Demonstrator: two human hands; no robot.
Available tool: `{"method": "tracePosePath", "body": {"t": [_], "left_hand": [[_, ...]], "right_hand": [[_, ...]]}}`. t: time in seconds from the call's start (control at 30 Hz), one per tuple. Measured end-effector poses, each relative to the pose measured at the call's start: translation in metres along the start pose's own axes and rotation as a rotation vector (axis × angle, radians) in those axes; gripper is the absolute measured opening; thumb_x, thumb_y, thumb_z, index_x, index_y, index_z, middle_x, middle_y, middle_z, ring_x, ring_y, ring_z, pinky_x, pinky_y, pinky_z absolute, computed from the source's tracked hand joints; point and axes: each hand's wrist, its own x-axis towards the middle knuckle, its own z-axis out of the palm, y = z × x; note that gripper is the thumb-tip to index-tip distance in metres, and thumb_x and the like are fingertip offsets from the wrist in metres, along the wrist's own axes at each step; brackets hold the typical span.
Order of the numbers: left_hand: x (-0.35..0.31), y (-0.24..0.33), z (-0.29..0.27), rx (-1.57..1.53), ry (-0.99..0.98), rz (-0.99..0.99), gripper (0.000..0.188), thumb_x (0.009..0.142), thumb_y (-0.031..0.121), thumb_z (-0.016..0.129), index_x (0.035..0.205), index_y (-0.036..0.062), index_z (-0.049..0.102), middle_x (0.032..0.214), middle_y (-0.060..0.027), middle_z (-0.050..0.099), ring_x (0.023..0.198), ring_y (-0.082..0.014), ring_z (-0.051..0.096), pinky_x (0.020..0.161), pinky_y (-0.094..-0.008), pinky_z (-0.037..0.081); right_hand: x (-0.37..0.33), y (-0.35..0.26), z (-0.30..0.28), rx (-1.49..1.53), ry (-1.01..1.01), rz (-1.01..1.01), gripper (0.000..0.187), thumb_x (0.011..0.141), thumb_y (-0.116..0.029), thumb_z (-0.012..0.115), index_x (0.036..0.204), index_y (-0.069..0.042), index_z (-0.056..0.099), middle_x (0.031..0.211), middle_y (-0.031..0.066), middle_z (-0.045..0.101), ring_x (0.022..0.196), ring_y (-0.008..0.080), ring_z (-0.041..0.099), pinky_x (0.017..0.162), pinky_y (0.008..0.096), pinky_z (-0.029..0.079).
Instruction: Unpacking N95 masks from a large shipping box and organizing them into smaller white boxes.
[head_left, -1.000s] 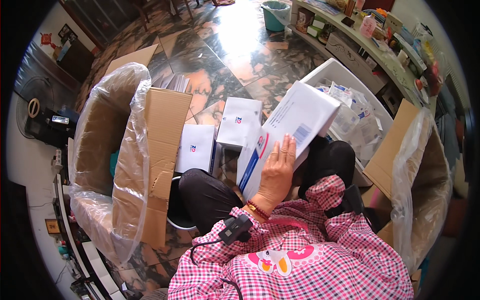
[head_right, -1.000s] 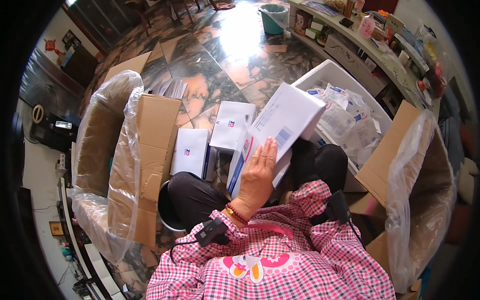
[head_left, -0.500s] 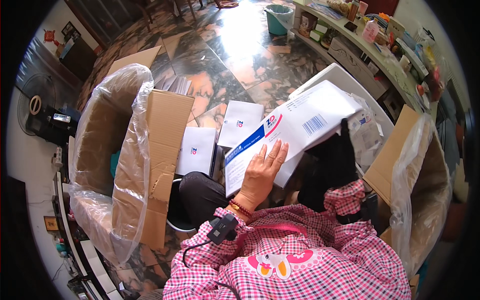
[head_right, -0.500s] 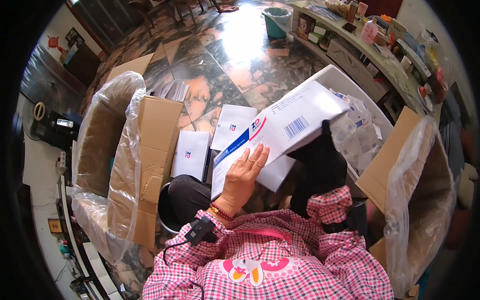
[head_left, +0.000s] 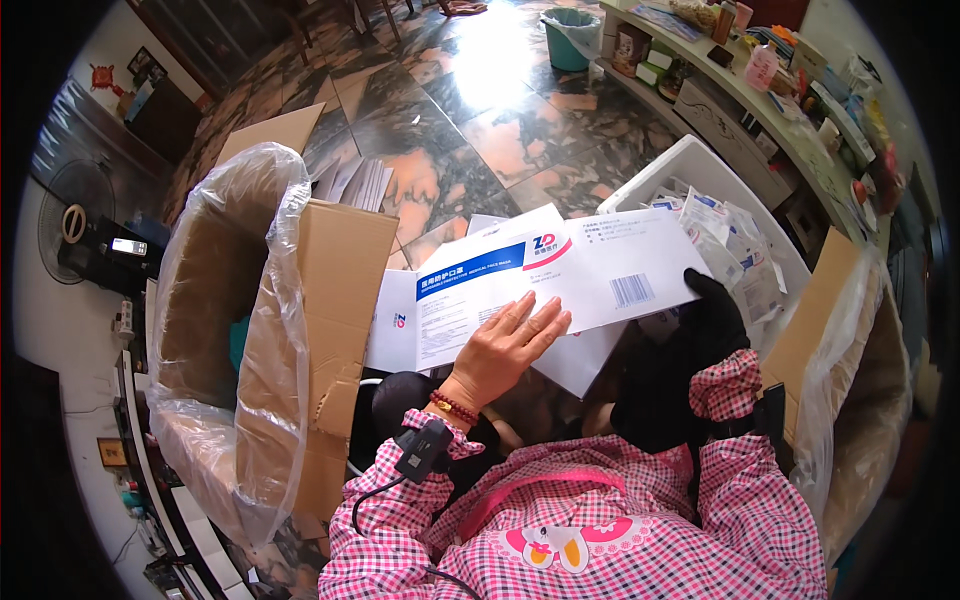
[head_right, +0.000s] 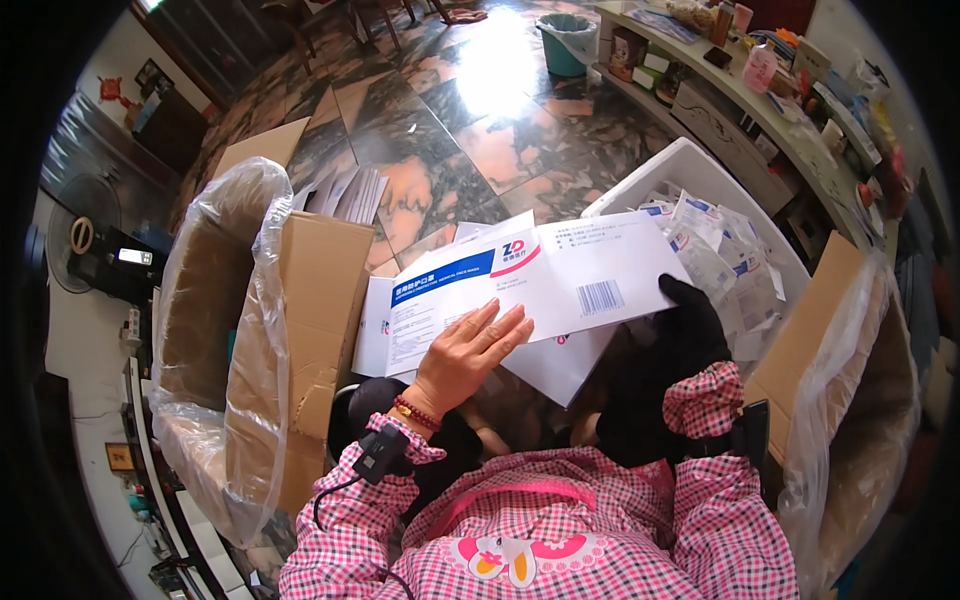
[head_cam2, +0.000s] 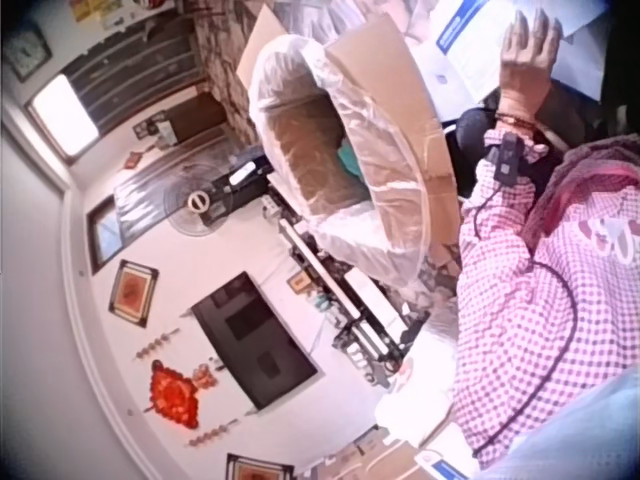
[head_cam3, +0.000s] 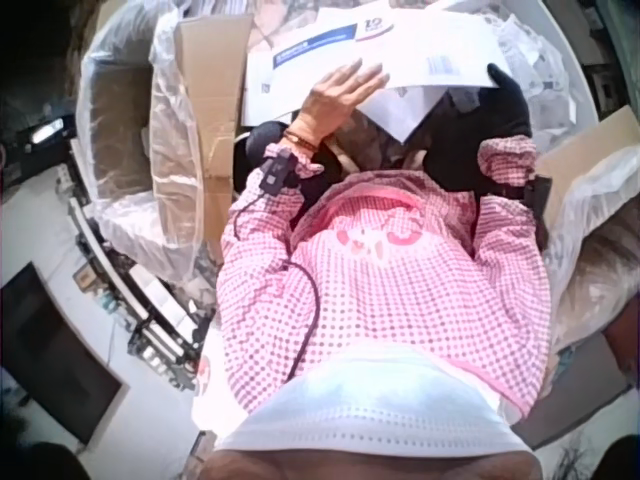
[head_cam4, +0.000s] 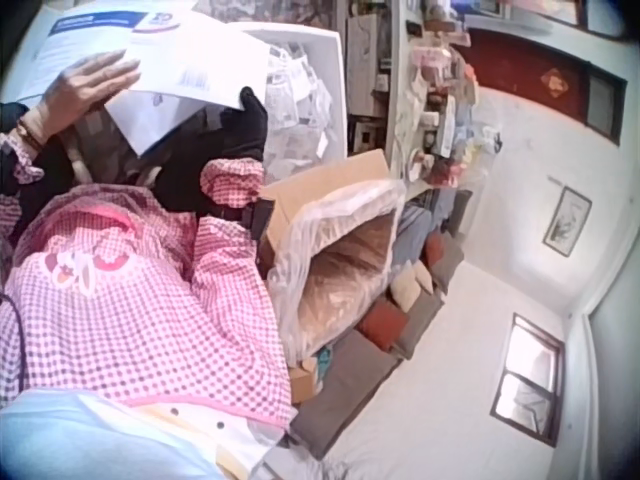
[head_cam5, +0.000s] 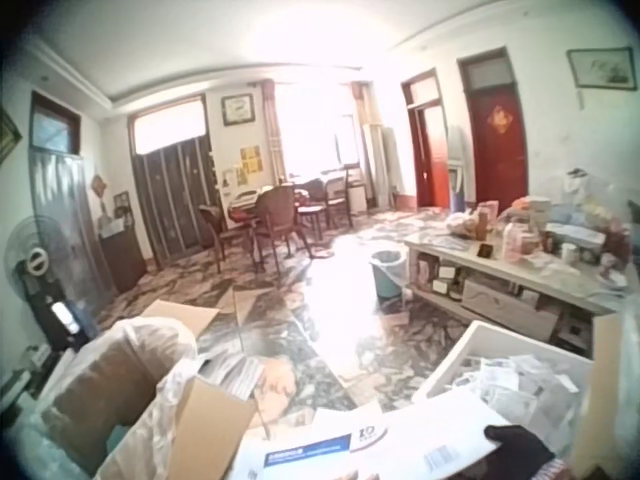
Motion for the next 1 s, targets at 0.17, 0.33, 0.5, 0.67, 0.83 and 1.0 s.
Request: {"method": "tracePosePath", "body": {"t": [0.17,0.33,0.5,0.67,0.83,1.0], "left_hand": [[0.018,-0.045,0.021,-0.044,0.003,-0.212,0.052,0.087,0.003,0.057,0.137,0.0189,0.060,0.140,-0.0031,0.060,0.130,-0.0255,0.056,0.109,-0.0440,0.043],[0.037,-0.088,0.050,0.133,0.170,-0.493,0.058,0.087,0.002,0.059,0.144,0.0123,0.050,0.148,-0.0080,0.050,0.135,-0.0278,0.048,0.112,-0.0450,0.036],[0.010,-0.086,0.076,-0.113,0.051,-0.606,0.057,0.084,0.005,0.065,0.139,0.0065,0.049,0.133,-0.0133,0.055,0.129,-0.0320,0.050,0.106,-0.0432,0.040],[-0.002,-0.083,0.101,-0.223,-0.263,-0.617,0.041,0.082,0.010,0.070,0.121,0.0036,0.059,0.116,-0.0148,0.060,0.113,-0.0322,0.057,0.097,-0.0421,0.046],[0.000,-0.072,0.111,-0.261,-0.360,-0.554,0.035,0.079,0.014,0.074,0.109,0.0045,0.061,0.104,-0.0111,0.060,0.102,-0.0293,0.060,0.089,-0.0412,0.048],[-0.012,-0.058,0.120,-0.311,-0.523,-0.476,0.026,0.078,0.017,0.075,0.097,0.0059,0.061,0.095,-0.0095,0.061,0.095,-0.0287,0.061,0.081,-0.0408,0.047]], "right_hand": [[0.043,0.002,0.012,-0.341,0.148,-0.184,0.032,0.092,-0.025,0.066,0.112,-0.001,0.067,0.088,0.0065,0.070,0.066,0.0165,0.064,0.056,0.0276,0.050],[0.098,0.001,0.079,-0.258,0.043,-0.284,0.030,0.099,-0.032,0.060,0.107,-0.004,0.068,0.080,0.0017,0.065,0.061,0.0109,0.057,0.057,0.0252,0.046],[0.196,0.026,0.144,-0.178,-0.135,-0.283,0.025,0.097,-0.029,0.066,0.108,-0.007,0.068,0.088,0.0026,0.068,0.067,0.0135,0.061,0.063,0.0280,0.052],[0.291,0.053,0.188,-0.208,-0.119,-0.295,0.026,0.096,-0.030,0.067,0.111,-0.009,0.068,0.094,0.0060,0.069,0.077,0.0175,0.066,0.069,0.0329,0.054],[0.353,0.081,0.173,-0.299,-0.043,-0.226,0.028,0.096,-0.029,0.066,0.115,-0.008,0.067,0.098,0.0070,0.070,0.080,0.0193,0.067,0.072,0.0339,0.053],[0.384,0.118,0.115,-0.415,0.016,-0.052,0.029,0.096,-0.028,0.065,0.118,-0.008,0.066,0.102,0.0079,0.070,0.083,0.0210,0.068,0.074,0.0349,0.052]]}}
